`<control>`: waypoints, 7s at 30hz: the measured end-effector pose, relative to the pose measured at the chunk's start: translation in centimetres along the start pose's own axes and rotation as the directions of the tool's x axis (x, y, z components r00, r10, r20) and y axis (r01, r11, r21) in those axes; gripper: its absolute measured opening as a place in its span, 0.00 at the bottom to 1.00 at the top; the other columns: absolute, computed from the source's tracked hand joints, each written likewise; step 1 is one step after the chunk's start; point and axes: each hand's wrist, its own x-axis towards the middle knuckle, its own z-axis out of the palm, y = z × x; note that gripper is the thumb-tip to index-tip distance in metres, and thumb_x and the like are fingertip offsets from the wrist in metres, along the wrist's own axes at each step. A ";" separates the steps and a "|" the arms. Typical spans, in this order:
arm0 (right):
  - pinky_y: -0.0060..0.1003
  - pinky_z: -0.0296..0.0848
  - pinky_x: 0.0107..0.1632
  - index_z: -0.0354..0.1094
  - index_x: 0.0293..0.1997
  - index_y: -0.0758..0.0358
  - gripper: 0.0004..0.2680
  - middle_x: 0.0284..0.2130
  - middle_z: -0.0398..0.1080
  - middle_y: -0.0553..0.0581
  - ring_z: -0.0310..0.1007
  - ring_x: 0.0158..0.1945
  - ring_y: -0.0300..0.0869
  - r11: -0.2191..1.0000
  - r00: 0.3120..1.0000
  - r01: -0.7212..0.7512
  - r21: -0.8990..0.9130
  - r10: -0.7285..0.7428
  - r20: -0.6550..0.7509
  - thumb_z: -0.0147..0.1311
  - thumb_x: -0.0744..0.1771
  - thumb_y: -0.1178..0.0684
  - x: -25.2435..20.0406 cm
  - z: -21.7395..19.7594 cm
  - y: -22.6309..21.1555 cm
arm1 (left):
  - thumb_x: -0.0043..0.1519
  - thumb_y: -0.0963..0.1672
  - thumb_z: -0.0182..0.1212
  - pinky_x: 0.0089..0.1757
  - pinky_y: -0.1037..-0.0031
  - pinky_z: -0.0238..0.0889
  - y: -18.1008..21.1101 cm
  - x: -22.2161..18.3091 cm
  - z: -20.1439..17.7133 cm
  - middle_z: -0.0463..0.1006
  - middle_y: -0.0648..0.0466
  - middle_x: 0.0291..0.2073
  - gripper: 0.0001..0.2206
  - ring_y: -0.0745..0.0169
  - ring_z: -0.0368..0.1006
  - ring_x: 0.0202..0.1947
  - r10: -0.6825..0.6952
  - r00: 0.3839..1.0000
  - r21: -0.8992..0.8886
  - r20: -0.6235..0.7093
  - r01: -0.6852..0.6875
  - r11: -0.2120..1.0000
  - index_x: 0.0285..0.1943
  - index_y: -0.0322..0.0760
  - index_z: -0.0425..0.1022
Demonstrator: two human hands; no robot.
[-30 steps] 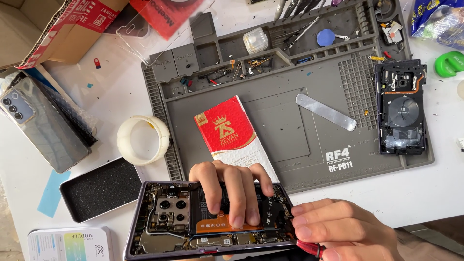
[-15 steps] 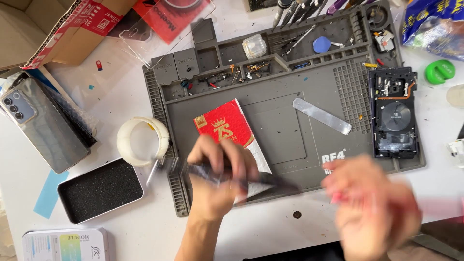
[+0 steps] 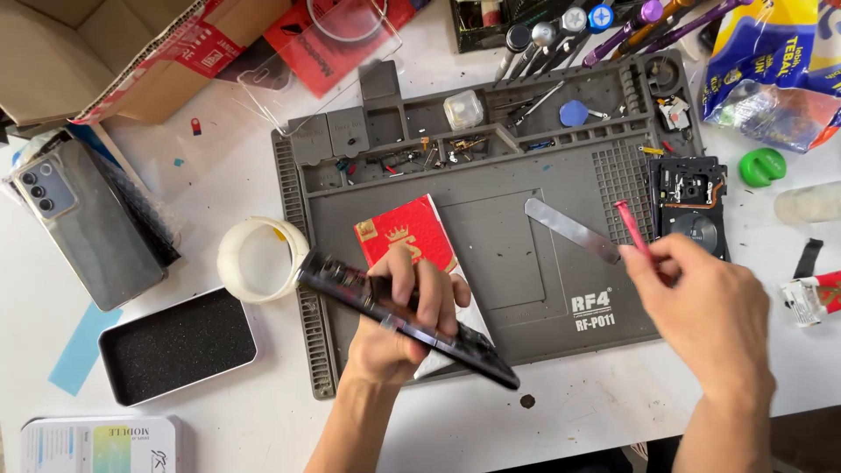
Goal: Applying adhesive to a replacement screen and assembling it onto a mobile phone frame.
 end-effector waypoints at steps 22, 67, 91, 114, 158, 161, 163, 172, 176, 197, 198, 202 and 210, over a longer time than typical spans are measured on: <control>0.59 0.60 0.65 0.77 0.66 0.75 0.17 0.51 0.70 0.76 0.66 0.57 0.67 0.990 0.716 0.129 -0.061 -0.135 -0.685 0.68 0.69 0.60 -0.6 2.4 6.7 | 0.41 0.42 0.81 0.35 0.73 0.69 -0.7 -0.6 0.7 0.82 0.51 0.24 0.12 0.59 0.77 0.28 0.129 0.892 0.505 -0.433 0.121 0.855 0.24 0.32 0.81; 0.33 0.67 0.51 0.70 0.49 0.67 0.08 0.36 0.68 0.55 0.66 0.43 0.41 0.020 0.880 0.311 0.950 -0.384 -0.280 0.53 0.67 0.56 -4.9 -1.3 -9.4 | 0.51 0.43 0.77 0.36 0.79 0.66 0.1 -0.3 4.2 0.79 0.60 0.25 0.11 0.70 0.73 0.30 0.123 0.967 0.803 -0.222 0.110 0.586 0.26 0.40 0.75; 0.32 0.62 0.48 0.69 0.43 0.62 0.06 0.35 0.69 0.52 0.63 0.40 0.39 -0.051 0.896 0.378 0.924 -0.231 -0.379 0.56 0.65 0.54 -4.0 0.7 -9.1 | 0.66 0.44 0.58 0.28 0.76 0.59 0.8 -1.4 6.2 0.74 0.57 0.26 0.07 0.65 0.62 0.23 0.049 0.996 0.924 -0.074 0.049 0.380 0.44 0.33 0.71; 0.44 0.71 0.67 0.64 0.56 0.68 0.16 0.50 0.67 0.59 0.70 0.60 0.50 0.112 0.740 0.653 0.749 -0.306 -0.599 0.57 0.67 0.49 -2.2 -0.3 -6.1 | 0.67 0.41 0.57 0.27 0.61 0.53 0.0 -1.5 7.5 0.62 0.48 0.24 0.10 0.48 0.58 0.21 0.070 0.993 0.993 0.094 -0.098 0.063 0.35 0.32 0.61; 0.50 0.56 0.73 0.74 0.40 0.45 0.06 0.35 0.66 0.44 0.57 0.47 0.40 -0.024 0.684 0.615 0.788 -0.481 -0.548 0.61 0.66 0.41 -2.4 -0.1 -6.9 | 0.64 0.38 0.59 0.33 0.68 0.53 0.3 -1.3 7.6 0.60 0.53 0.22 0.12 0.55 0.54 0.19 0.026 0.952 0.914 0.305 -0.285 -0.289 0.30 0.36 0.60; 0.50 0.56 0.71 0.73 0.39 0.48 0.07 0.34 0.65 0.46 0.57 0.44 0.40 -0.002 0.694 0.601 0.799 -0.495 -0.523 0.60 0.66 0.41 -2.7 -0.7 -7.3 | 0.63 0.38 0.60 0.33 0.69 0.54 0.5 -1.4 7.7 0.62 0.53 0.22 0.10 0.54 0.56 0.20 0.042 0.957 0.924 0.286 -0.264 -0.277 0.32 0.35 0.63; 0.49 0.56 0.70 0.73 0.39 0.49 0.08 0.34 0.64 0.46 0.58 0.43 0.40 0.014 0.698 0.602 0.798 -0.496 -0.517 0.59 0.66 0.41 -2.8 -0.7 -7.4 | 0.63 0.38 0.61 0.34 0.68 0.55 0.7 -1.3 7.8 0.63 0.53 0.23 0.08 0.54 0.58 0.20 0.044 0.963 0.934 0.267 -0.247 -0.259 0.33 0.34 0.66; 0.54 0.57 0.78 0.70 0.40 0.53 0.07 0.31 0.63 0.50 0.59 0.40 0.40 -0.061 0.675 0.615 0.786 -0.475 -0.565 0.58 0.67 0.45 -2.7 0.0 -8.0 | 0.62 0.39 0.68 0.43 0.66 0.62 0.5 -1.5 6.9 0.70 0.55 0.26 0.08 0.59 0.65 0.23 0.075 0.964 0.948 0.257 -0.236 -0.213 0.38 0.34 0.70; 0.59 0.56 0.79 0.70 0.40 0.52 0.06 0.32 0.62 0.49 0.57 0.40 0.40 -0.078 0.647 0.637 0.767 -0.487 -0.587 0.57 0.67 0.45 -2.7 0.0 -7.9 | 0.63 0.39 0.65 0.49 0.60 0.65 0.5 -1.6 6.7 0.70 0.55 0.26 0.06 0.59 0.64 0.22 0.100 0.953 0.939 0.286 -0.258 -0.229 0.38 0.34 0.70; 0.54 0.57 0.76 0.62 0.33 0.40 0.06 0.33 0.63 0.44 0.56 0.46 0.43 0.018 0.535 0.820 0.572 -0.379 -0.755 0.55 0.65 0.40 -4.7 -0.4 -9.0 | 0.67 0.37 0.50 0.47 0.55 0.71 1.1 -0.9 7.5 0.74 0.51 0.28 0.06 0.62 0.65 0.22 0.176 0.840 0.827 0.513 -0.428 -0.365 0.40 0.29 0.74; 0.53 0.57 0.76 0.62 0.33 0.40 0.06 0.32 0.63 0.44 0.57 0.47 0.42 0.001 0.515 0.831 0.556 -0.376 -0.770 0.56 0.64 0.41 -4.6 -0.3 -9.0 | 0.68 0.37 0.51 0.47 0.54 0.71 1.2 -0.9 7.5 0.74 0.51 0.28 0.07 0.62 0.66 0.22 0.178 0.833 0.819 0.523 -0.434 -0.375 0.40 0.28 0.75; 0.54 0.54 0.77 0.62 0.32 0.39 0.05 0.32 0.66 0.42 0.57 0.49 0.42 -0.060 0.486 0.836 0.545 -0.381 -0.787 0.55 0.63 0.44 -4.1 0.4 -8.4 | 0.68 0.37 0.48 0.47 0.56 0.70 1.1 -0.8 7.4 0.76 0.51 0.30 0.09 0.62 0.70 0.24 0.182 0.823 0.808 0.538 -0.442 -0.390 0.40 0.29 0.75; 0.60 0.52 0.80 0.66 0.35 0.48 0.07 0.52 0.72 0.66 0.64 0.59 0.45 0.017 0.482 0.855 0.518 -0.393 -0.783 0.57 0.66 0.43 -4.0 0.7 -8.5 | 0.67 0.38 0.50 0.50 0.54 0.69 1.0 -0.6 6.9 0.77 0.51 0.28 0.07 0.61 0.70 0.23 0.193 0.855 0.864 0.482 -0.428 -0.266 0.40 0.29 0.76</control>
